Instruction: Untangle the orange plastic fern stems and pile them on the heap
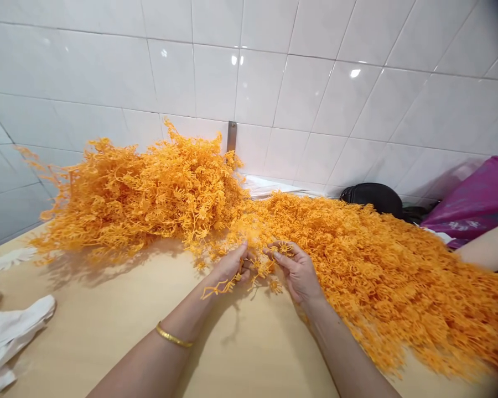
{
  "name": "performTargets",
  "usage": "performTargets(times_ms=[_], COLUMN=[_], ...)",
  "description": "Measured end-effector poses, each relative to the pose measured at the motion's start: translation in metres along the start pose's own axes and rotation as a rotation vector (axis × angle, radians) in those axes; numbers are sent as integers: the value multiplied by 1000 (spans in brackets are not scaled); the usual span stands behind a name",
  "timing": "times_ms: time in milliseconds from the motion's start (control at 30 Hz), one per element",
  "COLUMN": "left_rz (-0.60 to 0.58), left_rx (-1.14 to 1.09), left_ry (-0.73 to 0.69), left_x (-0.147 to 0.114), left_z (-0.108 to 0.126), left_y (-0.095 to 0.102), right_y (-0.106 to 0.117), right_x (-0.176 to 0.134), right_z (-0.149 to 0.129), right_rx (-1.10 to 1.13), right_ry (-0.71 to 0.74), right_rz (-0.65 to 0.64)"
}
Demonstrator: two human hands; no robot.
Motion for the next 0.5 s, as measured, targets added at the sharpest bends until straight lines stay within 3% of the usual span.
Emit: performTargets(times_ms=[133,367,500], left_rz=[-104,-57,-30], left_rx=[97,-142,-134], left_ry=[85,32,11], left_x=[-1,6,6], left_z=[-7,-1,0], left_y=[-5,6,8], right_y=[-2,-10,-15], right_x=[-1,-4,-5], right_z=[-5,-3,-3], right_rx=[-70,-324,-549], right_ry=[42,18,85], right_rz=[-24,-132,-194])
Point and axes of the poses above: each hand's wrist, its own x-axis towards the middle knuckle, its own y-axis out of the back of the hand, z = x × y, the point moved 9 cm from there along x, towards the middle knuckle, and after that the axes turned 4 degrees about -y, right-handed, at the moved point
